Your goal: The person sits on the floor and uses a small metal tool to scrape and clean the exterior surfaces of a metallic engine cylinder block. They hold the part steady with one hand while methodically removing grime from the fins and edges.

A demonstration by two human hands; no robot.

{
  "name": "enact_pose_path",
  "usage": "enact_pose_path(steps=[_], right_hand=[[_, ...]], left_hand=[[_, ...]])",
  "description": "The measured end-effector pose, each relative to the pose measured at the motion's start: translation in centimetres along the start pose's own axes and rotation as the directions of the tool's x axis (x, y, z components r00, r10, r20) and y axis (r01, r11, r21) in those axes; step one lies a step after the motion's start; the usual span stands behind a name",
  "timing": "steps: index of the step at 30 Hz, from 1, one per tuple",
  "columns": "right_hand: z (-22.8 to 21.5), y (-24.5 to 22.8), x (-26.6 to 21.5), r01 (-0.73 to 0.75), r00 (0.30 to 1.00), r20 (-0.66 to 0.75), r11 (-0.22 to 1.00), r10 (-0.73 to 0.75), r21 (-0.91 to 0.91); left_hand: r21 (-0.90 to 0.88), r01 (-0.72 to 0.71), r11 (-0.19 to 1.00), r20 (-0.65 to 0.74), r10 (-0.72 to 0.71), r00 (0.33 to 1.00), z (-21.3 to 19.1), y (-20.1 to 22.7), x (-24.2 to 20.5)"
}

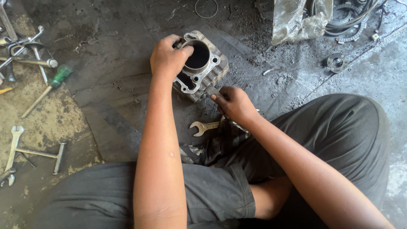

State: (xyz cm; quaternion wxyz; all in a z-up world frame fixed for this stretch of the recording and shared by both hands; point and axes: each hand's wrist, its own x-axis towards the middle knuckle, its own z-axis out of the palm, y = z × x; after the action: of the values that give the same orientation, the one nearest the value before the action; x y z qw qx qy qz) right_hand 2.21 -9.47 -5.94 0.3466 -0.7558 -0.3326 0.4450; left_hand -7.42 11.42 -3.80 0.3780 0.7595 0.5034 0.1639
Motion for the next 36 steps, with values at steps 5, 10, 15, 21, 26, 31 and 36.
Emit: enact_pose_path(steps=[5, 10, 15, 21, 26, 31, 36], right_hand=[[0.2, 0.5, 0.4, 0.043, 0.999, -0.029, 0.996, -0.046, -0.077], [0.0, 0.4, 0.2, 0.074, 0.996, -0.042, 0.988, -0.08, -0.133], [0.1, 0.3, 0.5, 0.087, 0.994, -0.055, 0.99, -0.094, -0.108], [0.0, -0.2, 0.7, 0.029, 0.999, -0.027, 0.996, -0.032, -0.083], [0.4, -0.7, 1.8, -0.013, 1.0, 0.001, 1.0, 0.013, 0.025], [0.3, -1.0, 1.4, 0.01, 0.999, -0.036, 1.0, -0.01, 0.002], [0.5, 0.0, 2.2, 0.018, 1.0, -0.027, 0.999, -0.016, 0.048]], left_hand=[[0.005, -0.001, 1.0, 0.0, 0.001, 1.0, 0.1, 0.0, 0.0], [0.002, -0.018, 1.0, -0.005, 0.018, 1.0, 0.1, -0.3, 0.2], [-0.012, -0.013, 1.0, 0.003, 0.013, 1.0, 0.2, -0.6, 0.4], [0.001, -0.027, 1.0, -0.01, 0.027, 1.0, 0.6, -0.9, 0.4], [0.042, -0.121, 0.992, -0.104, 0.124, 0.987, 1.2, -1.6, 0.5], [0.041, -0.1, 0.994, -0.111, 0.104, 0.988, 0.7, -0.9, 0.2], [0.031, -0.007, 0.999, -0.006, 0.007, 1.0, 1.0, -1.3, 0.1]])
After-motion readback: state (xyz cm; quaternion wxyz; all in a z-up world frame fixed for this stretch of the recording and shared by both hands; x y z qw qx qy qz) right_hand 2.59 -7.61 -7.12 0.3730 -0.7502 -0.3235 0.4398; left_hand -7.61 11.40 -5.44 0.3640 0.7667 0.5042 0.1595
